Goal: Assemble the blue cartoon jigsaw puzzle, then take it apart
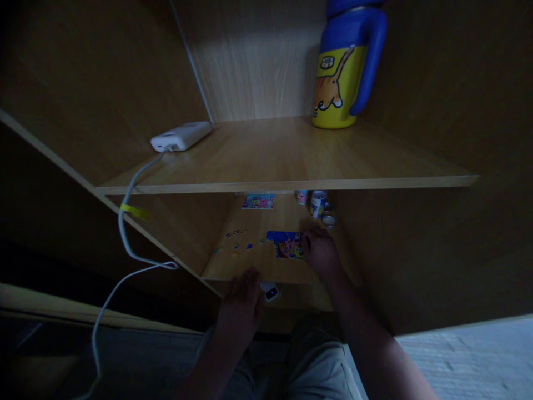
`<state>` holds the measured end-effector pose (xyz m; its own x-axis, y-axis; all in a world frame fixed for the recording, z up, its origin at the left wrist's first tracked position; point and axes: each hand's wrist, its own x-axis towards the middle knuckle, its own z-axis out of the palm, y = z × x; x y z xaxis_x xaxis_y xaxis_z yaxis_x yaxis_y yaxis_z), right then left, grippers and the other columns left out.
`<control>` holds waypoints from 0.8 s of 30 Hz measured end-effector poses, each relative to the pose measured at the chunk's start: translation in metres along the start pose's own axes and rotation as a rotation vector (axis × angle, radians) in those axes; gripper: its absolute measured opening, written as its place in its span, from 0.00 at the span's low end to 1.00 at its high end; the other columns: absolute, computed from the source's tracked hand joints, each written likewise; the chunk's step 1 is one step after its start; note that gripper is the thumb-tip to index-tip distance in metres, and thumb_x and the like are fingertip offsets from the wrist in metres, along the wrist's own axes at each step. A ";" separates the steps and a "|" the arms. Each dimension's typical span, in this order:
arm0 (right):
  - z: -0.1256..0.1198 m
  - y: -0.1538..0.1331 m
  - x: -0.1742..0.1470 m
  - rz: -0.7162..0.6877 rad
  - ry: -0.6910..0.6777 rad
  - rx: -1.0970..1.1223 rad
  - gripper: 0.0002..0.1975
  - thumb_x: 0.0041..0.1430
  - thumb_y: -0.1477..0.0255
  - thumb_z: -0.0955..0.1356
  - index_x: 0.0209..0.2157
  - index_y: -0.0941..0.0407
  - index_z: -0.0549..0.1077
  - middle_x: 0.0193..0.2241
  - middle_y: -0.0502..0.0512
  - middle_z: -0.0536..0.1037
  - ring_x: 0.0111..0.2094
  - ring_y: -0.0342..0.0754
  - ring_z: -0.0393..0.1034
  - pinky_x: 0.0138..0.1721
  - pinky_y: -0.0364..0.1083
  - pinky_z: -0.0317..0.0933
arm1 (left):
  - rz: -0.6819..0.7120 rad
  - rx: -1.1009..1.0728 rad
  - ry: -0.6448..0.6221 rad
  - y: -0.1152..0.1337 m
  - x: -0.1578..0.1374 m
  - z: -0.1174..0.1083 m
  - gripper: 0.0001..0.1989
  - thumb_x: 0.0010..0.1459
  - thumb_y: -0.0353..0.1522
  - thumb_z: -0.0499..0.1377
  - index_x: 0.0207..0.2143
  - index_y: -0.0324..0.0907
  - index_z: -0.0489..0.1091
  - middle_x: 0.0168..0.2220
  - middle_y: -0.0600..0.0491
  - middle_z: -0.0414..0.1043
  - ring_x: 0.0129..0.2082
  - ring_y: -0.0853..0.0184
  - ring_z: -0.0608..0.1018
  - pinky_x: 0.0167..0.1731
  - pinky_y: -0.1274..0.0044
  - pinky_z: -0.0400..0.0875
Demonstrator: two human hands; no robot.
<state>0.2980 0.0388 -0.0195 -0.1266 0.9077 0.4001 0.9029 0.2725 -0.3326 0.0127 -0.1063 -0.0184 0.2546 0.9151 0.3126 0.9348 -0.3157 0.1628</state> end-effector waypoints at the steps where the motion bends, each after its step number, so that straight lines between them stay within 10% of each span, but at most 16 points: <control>1: 0.000 0.001 0.000 0.001 0.001 0.011 0.14 0.75 0.68 0.63 0.41 0.54 0.80 0.43 0.61 0.83 0.46 0.57 0.75 0.54 0.51 0.64 | -0.006 0.005 0.002 0.001 0.005 -0.003 0.22 0.74 0.34 0.56 0.66 0.44 0.73 0.65 0.41 0.78 0.63 0.48 0.80 0.65 0.53 0.75; 6: 0.000 0.003 0.003 0.040 -0.007 0.050 0.13 0.74 0.69 0.64 0.40 0.54 0.80 0.42 0.61 0.84 0.45 0.55 0.75 0.52 0.50 0.64 | -0.039 0.009 -0.040 -0.007 0.054 -0.024 0.17 0.77 0.36 0.53 0.39 0.45 0.81 0.35 0.45 0.82 0.40 0.52 0.84 0.46 0.61 0.80; 13: 0.001 0.004 0.005 0.071 0.006 0.053 0.16 0.76 0.68 0.62 0.40 0.54 0.81 0.42 0.61 0.84 0.46 0.55 0.77 0.53 0.49 0.65 | -0.011 -0.043 -0.019 -0.040 0.135 -0.010 0.16 0.72 0.39 0.65 0.51 0.34 0.80 0.55 0.35 0.79 0.58 0.45 0.79 0.61 0.57 0.73; 24: 0.002 0.006 0.005 0.092 0.037 0.080 0.16 0.75 0.67 0.62 0.40 0.55 0.81 0.43 0.62 0.84 0.45 0.55 0.78 0.51 0.49 0.66 | -0.017 -0.241 0.016 -0.058 0.143 0.015 0.06 0.69 0.36 0.68 0.44 0.44 0.84 0.52 0.45 0.82 0.54 0.52 0.81 0.61 0.60 0.73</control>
<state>0.3017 0.0459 -0.0209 -0.0286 0.9181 0.3953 0.8743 0.2147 -0.4353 -0.0016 0.0466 0.0027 0.2340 0.9172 0.3224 0.8522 -0.3531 0.3861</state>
